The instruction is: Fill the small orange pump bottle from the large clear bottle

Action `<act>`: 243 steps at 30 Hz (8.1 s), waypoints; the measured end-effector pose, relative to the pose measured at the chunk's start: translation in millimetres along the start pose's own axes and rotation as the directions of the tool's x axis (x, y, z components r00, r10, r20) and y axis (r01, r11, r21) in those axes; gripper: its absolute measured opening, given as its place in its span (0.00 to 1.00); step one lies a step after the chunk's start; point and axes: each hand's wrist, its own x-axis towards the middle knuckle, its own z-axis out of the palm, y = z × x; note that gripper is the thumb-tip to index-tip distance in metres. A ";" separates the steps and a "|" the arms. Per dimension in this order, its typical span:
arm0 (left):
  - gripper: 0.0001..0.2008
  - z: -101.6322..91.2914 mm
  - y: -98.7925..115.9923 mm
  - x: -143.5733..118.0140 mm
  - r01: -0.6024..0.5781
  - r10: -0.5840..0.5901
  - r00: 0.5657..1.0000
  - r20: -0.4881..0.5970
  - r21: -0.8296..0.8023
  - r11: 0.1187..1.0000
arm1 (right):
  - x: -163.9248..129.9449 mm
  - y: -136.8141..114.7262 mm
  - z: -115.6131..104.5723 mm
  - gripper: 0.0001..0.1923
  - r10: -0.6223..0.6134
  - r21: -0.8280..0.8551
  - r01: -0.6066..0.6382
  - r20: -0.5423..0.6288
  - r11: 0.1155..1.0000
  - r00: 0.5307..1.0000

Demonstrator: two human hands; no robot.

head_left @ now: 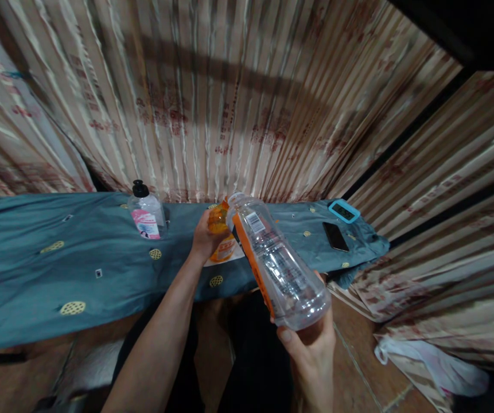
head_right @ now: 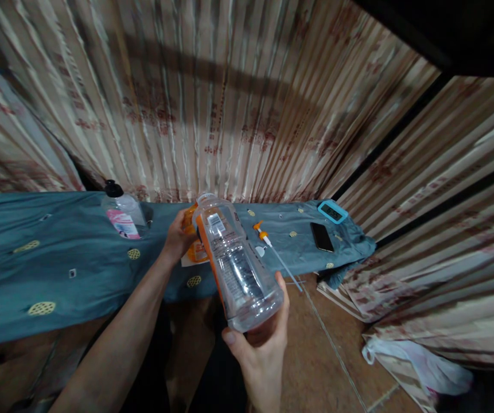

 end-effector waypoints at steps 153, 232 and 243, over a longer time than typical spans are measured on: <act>0.30 -16.7 11.9 -0.1 -0.002 -0.009 0.997 0.075 0.153 0.988 | 8.0 -13.8 13.3 0.63 0.088 -0.115 -0.100 -0.110 0.988 0.990; 0.34 -16.6 8.4 1.2 0.025 -0.035 0.997 0.065 0.143 0.989 | 12.7 -1.9 -8.4 0.58 0.091 0.051 -0.091 -0.002 0.995 0.996; 0.34 -17.7 2.3 -0.1 -0.011 0.003 0.997 0.077 0.100 0.995 | 15.3 -0.7 -9.6 0.53 0.064 0.035 -0.063 -0.022 0.997 0.998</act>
